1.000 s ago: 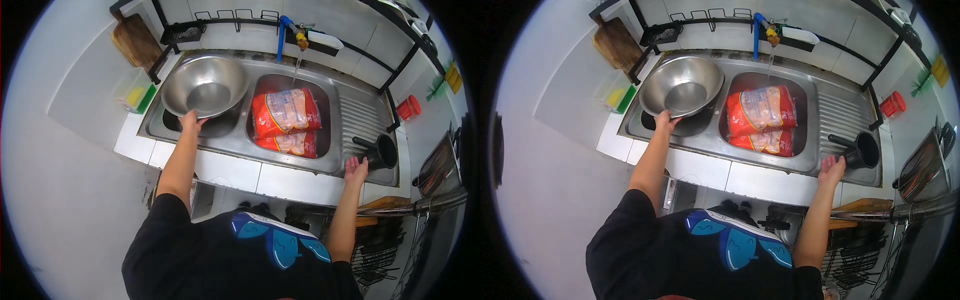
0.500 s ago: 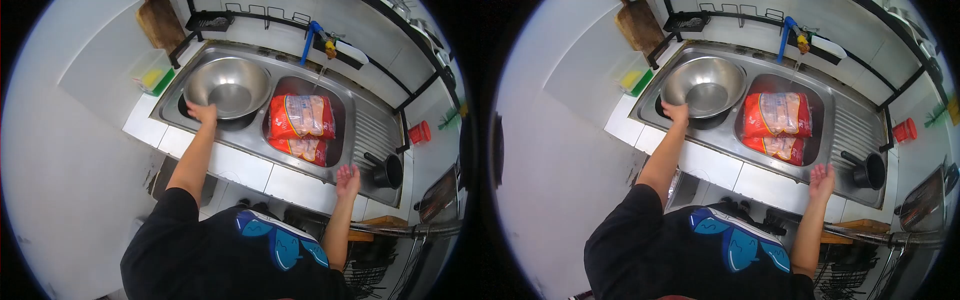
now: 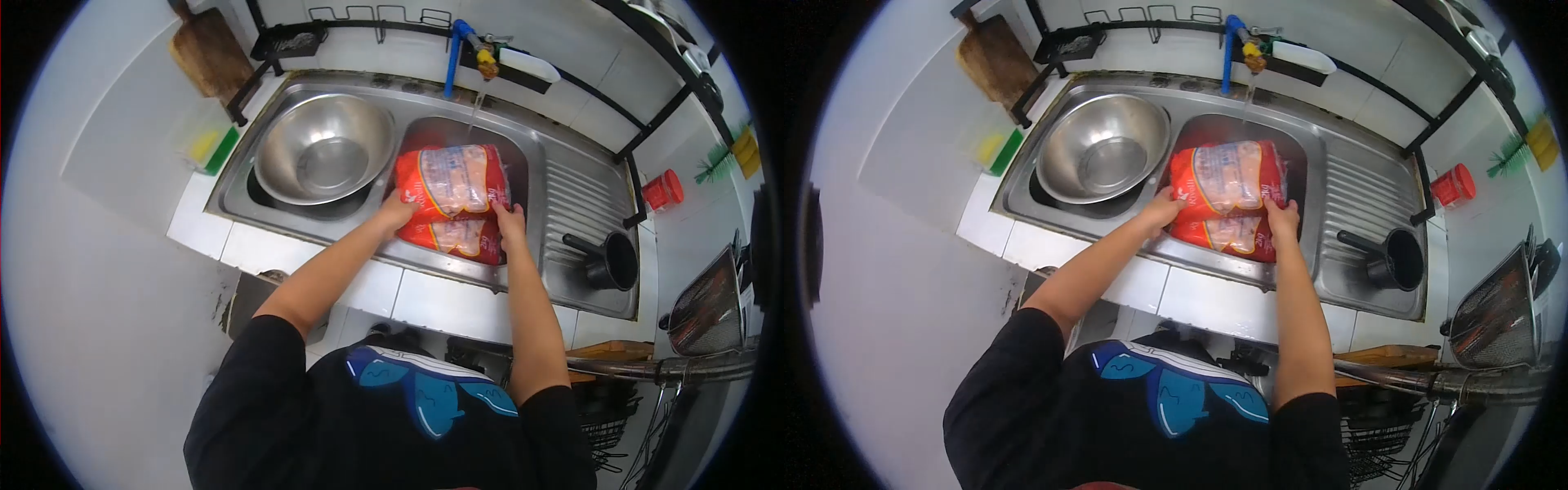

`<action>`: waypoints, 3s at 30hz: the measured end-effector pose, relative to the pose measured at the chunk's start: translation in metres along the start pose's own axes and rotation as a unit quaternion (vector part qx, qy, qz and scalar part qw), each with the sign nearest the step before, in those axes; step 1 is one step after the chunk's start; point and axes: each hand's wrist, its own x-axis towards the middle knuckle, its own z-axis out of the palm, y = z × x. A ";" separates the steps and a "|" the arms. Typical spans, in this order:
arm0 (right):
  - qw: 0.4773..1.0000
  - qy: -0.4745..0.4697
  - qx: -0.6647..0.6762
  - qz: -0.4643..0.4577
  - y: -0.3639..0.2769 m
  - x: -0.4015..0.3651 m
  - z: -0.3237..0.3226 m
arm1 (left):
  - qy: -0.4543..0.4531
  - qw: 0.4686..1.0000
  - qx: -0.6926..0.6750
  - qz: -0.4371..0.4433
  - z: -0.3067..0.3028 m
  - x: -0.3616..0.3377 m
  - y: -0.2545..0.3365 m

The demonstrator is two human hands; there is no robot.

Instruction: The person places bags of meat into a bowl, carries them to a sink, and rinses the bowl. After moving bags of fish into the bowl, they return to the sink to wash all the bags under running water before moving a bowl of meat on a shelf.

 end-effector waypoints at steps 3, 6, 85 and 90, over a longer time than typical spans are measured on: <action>0.999 -0.014 -0.039 -0.005 0.019 0.041 0.012 | 0.137 0.987 0.062 -0.048 0.025 0.038 -0.014; 0.994 -0.069 -0.083 -0.023 0.016 0.063 0.013 | 0.229 0.951 0.162 -0.131 0.042 0.054 -0.002; 0.920 -0.150 0.283 0.226 -0.019 0.044 0.056 | 0.187 0.918 0.349 0.038 -0.344 0.070 0.059; 0.895 -0.191 0.333 0.225 -0.022 0.004 0.058 | 0.191 0.849 0.491 0.033 -0.343 0.086 0.056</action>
